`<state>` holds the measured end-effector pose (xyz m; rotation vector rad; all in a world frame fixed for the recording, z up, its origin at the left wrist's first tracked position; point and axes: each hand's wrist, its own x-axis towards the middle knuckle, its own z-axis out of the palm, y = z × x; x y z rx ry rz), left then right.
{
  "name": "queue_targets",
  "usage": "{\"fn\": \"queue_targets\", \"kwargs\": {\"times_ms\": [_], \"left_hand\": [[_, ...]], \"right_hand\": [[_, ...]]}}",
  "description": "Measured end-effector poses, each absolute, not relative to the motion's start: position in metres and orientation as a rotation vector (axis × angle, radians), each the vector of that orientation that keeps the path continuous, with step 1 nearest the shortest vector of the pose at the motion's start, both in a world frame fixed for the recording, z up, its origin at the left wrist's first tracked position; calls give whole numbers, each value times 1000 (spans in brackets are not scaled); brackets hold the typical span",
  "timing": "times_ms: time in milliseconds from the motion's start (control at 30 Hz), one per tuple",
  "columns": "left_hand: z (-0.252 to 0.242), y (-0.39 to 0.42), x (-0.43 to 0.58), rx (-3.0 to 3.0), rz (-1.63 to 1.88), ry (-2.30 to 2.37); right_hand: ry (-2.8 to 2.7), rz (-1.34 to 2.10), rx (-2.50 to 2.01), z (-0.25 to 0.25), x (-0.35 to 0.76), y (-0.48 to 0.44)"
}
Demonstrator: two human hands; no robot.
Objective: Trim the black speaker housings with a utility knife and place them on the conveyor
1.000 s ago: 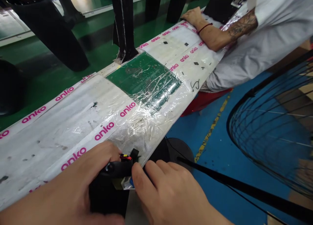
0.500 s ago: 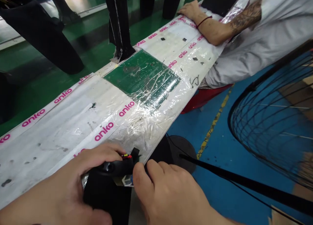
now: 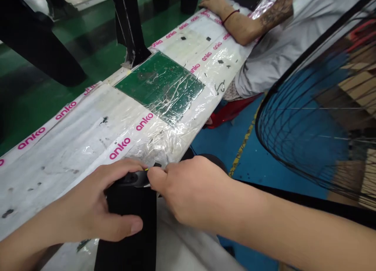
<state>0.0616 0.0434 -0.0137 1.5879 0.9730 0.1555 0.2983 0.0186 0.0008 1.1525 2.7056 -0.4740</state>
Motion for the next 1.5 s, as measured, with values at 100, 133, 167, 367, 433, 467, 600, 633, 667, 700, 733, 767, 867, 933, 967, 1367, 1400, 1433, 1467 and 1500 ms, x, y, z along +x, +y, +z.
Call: {"fn": "queue_targets", "kwargs": {"times_ms": [100, 133, 167, 367, 433, 467, 600, 633, 667, 700, 733, 767, 867, 933, 967, 1367, 1400, 1433, 1467, 1500], "left_hand": [[-13, 38, 65, 1647, 195, 956], [-12, 35, 66, 1676, 213, 937], [-12, 31, 68, 1711, 235, 916], [5, 12, 78, 1892, 390, 977], [11, 10, 72, 1929, 373, 1087], [12, 11, 67, 1936, 346, 1152], [14, 21, 40, 1944, 248, 1412], [15, 24, 36, 1951, 238, 1421], [16, 26, 32, 1956, 231, 1392], [17, 28, 30, 1953, 227, 1326], [18, 30, 29, 1939, 228, 1245], [18, 32, 27, 1916, 231, 1179], [12, 39, 25, 1819, 254, 1177], [2, 43, 25, 1754, 275, 1218], [-3, 45, 26, 1720, 285, 1206], [-33, 29, 40, 1708, 501, 1002], [-29, 29, 38, 1732, 455, 1015], [-26, 31, 36, 1747, 416, 1020], [-24, 32, 35, 1758, 386, 1019], [-23, 33, 33, 1767, 369, 1015]], "right_hand": [[2734, -443, 1166, 8, 309, 12], [2775, -403, 1187, 11, 313, 8], [2822, -369, 1201, 14, 316, 4], [2987, -331, 1288, 18, 321, -15], [3046, -327, 1278, 16, 329, -14], [3049, -310, 1331, 14, 337, -13], [2814, -163, 2025, 7, 367, -8], [2748, -220, 2180, 4, 368, -8], [2730, -379, 2258, 0, 365, -9], [2743, -609, 2272, -4, 358, -12], [2754, -888, 2257, -10, 347, -15], [2758, -1204, 2148, -17, 334, -20], [2569, -1791, 2164, -37, 294, -37], [2378, -2096, 2197, -47, 278, -44], [2288, -2211, 2212, -50, 273, -46], [2043, -2446, 2046, -68, 272, -60], [2229, -2204, 2046, -64, 272, -59], [2435, -1878, 2041, -58, 273, -55], [2644, -1506, 2021, -52, 274, -50], [2809, -1150, 1964, -45, 276, -44]]}}
